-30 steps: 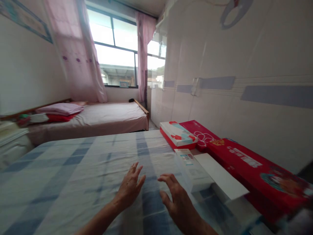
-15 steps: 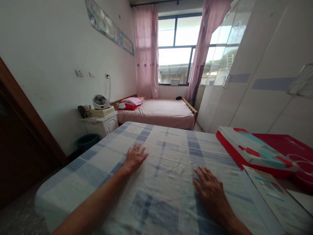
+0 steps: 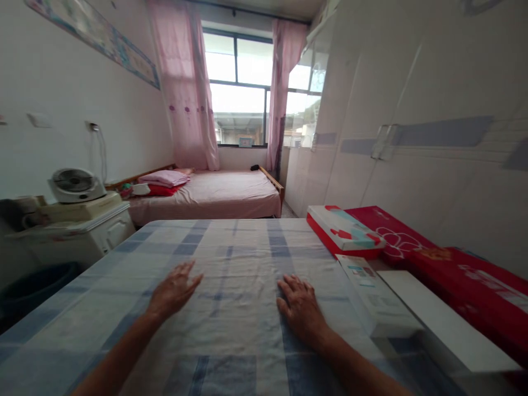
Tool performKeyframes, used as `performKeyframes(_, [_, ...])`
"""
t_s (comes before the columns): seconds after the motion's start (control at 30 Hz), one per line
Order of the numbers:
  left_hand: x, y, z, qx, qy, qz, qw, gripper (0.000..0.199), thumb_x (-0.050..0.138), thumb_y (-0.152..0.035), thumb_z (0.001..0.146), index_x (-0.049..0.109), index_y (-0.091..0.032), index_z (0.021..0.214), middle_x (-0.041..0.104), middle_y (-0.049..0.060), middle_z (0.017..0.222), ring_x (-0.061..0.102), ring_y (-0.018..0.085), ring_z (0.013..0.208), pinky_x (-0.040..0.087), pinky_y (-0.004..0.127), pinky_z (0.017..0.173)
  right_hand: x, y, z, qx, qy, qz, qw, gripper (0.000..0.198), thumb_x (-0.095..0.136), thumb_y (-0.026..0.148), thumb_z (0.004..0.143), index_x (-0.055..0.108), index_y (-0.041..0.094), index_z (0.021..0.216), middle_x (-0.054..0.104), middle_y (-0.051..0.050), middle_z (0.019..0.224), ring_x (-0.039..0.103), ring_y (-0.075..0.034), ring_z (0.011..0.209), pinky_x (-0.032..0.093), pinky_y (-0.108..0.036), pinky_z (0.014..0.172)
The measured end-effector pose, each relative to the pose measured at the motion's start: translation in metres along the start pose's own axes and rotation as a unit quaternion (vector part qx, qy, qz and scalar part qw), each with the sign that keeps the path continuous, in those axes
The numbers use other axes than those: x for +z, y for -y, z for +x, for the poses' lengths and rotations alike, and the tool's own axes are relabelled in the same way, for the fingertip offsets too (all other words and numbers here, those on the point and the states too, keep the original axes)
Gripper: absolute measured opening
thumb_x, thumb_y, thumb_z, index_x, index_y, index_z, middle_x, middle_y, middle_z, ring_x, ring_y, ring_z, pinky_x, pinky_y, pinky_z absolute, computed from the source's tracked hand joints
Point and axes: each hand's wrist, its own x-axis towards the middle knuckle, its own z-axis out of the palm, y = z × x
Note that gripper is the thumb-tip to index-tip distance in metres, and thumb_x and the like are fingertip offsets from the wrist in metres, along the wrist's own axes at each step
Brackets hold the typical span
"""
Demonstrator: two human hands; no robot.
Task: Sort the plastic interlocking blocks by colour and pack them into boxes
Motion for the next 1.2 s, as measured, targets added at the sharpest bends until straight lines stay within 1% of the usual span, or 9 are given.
performKeyframes(0.07, [0.006,-0.067,-0.016,0.093,0.049,-0.079,0.991,0.049,0.038,-0.042,0.086,0.046,-0.018,0.127,0.056,0.008,0.125,0.055,0.019,0.109,0.040,0.028,0.092,0.001,0.001,0.000,0.008,-0.002,0.016,1.000,0.041,0.041,0.037,0.089,0.047,0.026,0.128,0.040,-0.004,0.139,0.031,-0.022,0.129,0.017,-0.043,0.106])
performKeyframes(0.13, [0.017,-0.123,-0.038,0.133,0.085,-0.122,0.980,0.035,0.038,-0.037,0.087,0.059,-0.024,0.111,0.069,0.003,0.095,0.064,0.017,0.086,0.044,0.025,0.074,0.002,0.000,0.000,0.010,-0.005,0.027,1.000,0.041,0.041,0.039,0.089,0.046,0.028,0.128,0.040,-0.003,0.139,0.029,-0.022,0.130,0.016,-0.043,0.107])
performKeyframes(0.17, [0.024,-0.142,-0.048,0.151,0.091,-0.125,0.976,0.030,0.038,-0.034,0.087,0.062,-0.025,0.101,0.070,0.002,0.084,0.065,0.017,0.081,0.043,0.024,0.068,0.002,-0.001,0.000,0.010,-0.005,0.032,0.999,0.041,0.041,0.039,0.089,0.046,0.028,0.128,0.040,-0.003,0.139,0.029,-0.021,0.130,0.015,-0.043,0.107])
performKeyframes(0.23, [0.041,-0.165,-0.060,0.177,0.063,-0.129,0.974,0.025,0.037,-0.025,0.087,0.062,-0.024,0.086,0.069,0.001,0.082,0.065,0.016,0.080,0.041,0.023,0.065,0.005,-0.004,0.000,0.008,-0.002,0.041,0.999,0.040,0.041,0.039,0.089,0.046,0.029,0.127,0.040,-0.002,0.139,0.028,-0.021,0.130,0.014,-0.042,0.108])
performKeyframes(0.33, [0.062,-0.167,-0.057,0.201,0.056,-0.127,0.970,0.027,0.031,-0.018,0.088,0.057,-0.024,0.086,0.068,0.002,0.085,0.065,0.015,0.081,0.041,0.023,0.065,0.009,-0.010,0.003,0.005,0.010,0.049,0.999,0.041,0.043,0.040,0.088,0.047,0.030,0.127,0.041,-0.001,0.139,0.030,-0.021,0.130,0.015,-0.041,0.108])
performKeyframes(0.43, [0.071,-0.158,-0.046,0.211,0.079,-0.109,0.968,0.023,0.035,-0.017,0.086,0.057,-0.024,0.085,0.068,0.003,0.089,0.064,0.016,0.084,0.042,0.024,0.068,0.015,-0.017,0.007,-0.001,0.018,0.047,0.999,0.043,0.047,0.041,0.085,0.049,0.030,0.126,0.041,-0.001,0.139,0.031,-0.023,0.130,0.018,-0.043,0.108])
performKeyframes(0.6, [0.069,-0.160,-0.043,0.186,0.099,-0.109,0.971,0.022,0.038,-0.017,0.084,0.058,-0.025,0.087,0.068,0.002,0.091,0.064,0.018,0.087,0.043,0.026,0.070,0.017,-0.021,0.010,-0.007,0.012,0.035,0.999,0.042,0.048,0.039,0.084,0.051,0.030,0.125,0.044,-0.001,0.137,0.034,-0.023,0.129,0.022,-0.044,0.107])
performKeyframes(0.87, [0.061,-0.169,-0.051,0.155,0.072,-0.129,0.977,0.018,0.042,-0.015,0.081,0.058,-0.024,0.085,0.068,0.001,0.089,0.063,0.016,0.088,0.040,0.024,0.072,0.008,-0.019,0.006,-0.029,0.026,0.005,0.999,0.044,0.043,0.035,0.086,0.049,0.025,0.128,0.042,-0.004,0.138,0.033,-0.024,0.129,0.023,-0.046,0.107])
performKeyframes(1.2, [0.065,-0.166,-0.052,0.154,0.057,-0.129,0.978,0.018,0.041,-0.020,0.083,0.058,-0.024,0.084,0.068,0.000,0.085,0.063,0.015,0.083,0.037,0.024,0.067,0.004,-0.018,0.000,-0.020,0.015,0.067,0.997,0.040,0.044,0.034,0.088,0.050,0.027,0.126,0.042,-0.002,0.138,0.031,-0.021,0.130,0.018,-0.042,0.109])
